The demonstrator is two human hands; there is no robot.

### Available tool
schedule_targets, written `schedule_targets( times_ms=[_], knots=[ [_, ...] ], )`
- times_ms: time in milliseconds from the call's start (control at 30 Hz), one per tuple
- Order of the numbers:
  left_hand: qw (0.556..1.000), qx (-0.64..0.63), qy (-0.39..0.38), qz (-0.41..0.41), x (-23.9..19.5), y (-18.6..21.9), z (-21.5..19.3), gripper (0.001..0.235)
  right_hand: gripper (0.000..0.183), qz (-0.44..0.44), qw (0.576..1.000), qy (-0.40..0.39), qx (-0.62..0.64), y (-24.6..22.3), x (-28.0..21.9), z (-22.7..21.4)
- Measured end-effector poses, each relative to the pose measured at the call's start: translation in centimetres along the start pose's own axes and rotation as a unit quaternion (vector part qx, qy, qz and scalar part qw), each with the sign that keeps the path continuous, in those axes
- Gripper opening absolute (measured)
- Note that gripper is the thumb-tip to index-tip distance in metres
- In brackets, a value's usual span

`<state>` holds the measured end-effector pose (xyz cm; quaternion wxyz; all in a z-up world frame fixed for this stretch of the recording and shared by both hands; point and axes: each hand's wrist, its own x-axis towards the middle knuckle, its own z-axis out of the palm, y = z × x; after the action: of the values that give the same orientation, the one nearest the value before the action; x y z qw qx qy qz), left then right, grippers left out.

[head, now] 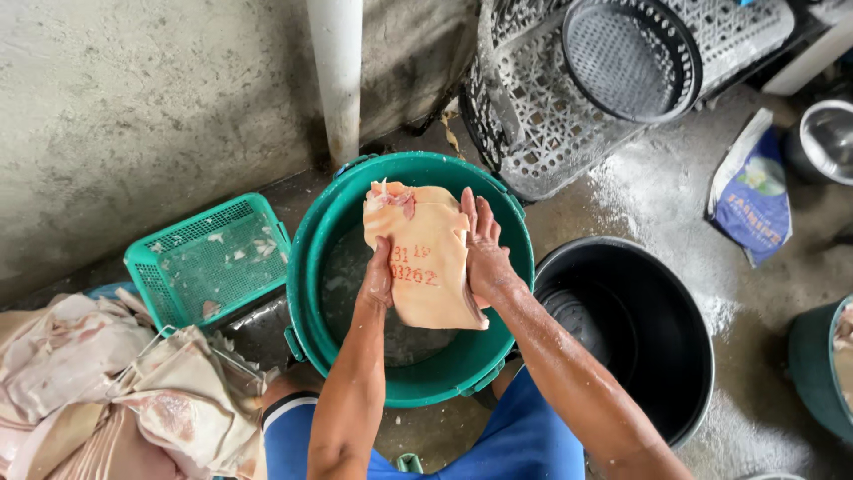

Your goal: The person washes animal skins by hand in a bucket of water, scrubbing them individually and moving them into a second bucket before pouring the water out.

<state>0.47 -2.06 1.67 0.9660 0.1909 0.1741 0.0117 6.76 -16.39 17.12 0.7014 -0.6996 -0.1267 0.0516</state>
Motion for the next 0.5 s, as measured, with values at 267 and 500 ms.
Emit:
schedule_targets(
  times_ms=[267,500],
  knots=[
    [1.0,-0.019,-0.012,-0.014,-0.5,0.3,0.6,0.089,0.086,-0.03,0.807,-0.18,-0.562,-3.9,-0.2,0.1],
    [0.999,-0.028,-0.011,0.013,-0.2,0.4,0.9,0.087,0.091,-0.086,0.698,-0.179,-0.688,-4.4,-0.3,2.7]
  ],
)
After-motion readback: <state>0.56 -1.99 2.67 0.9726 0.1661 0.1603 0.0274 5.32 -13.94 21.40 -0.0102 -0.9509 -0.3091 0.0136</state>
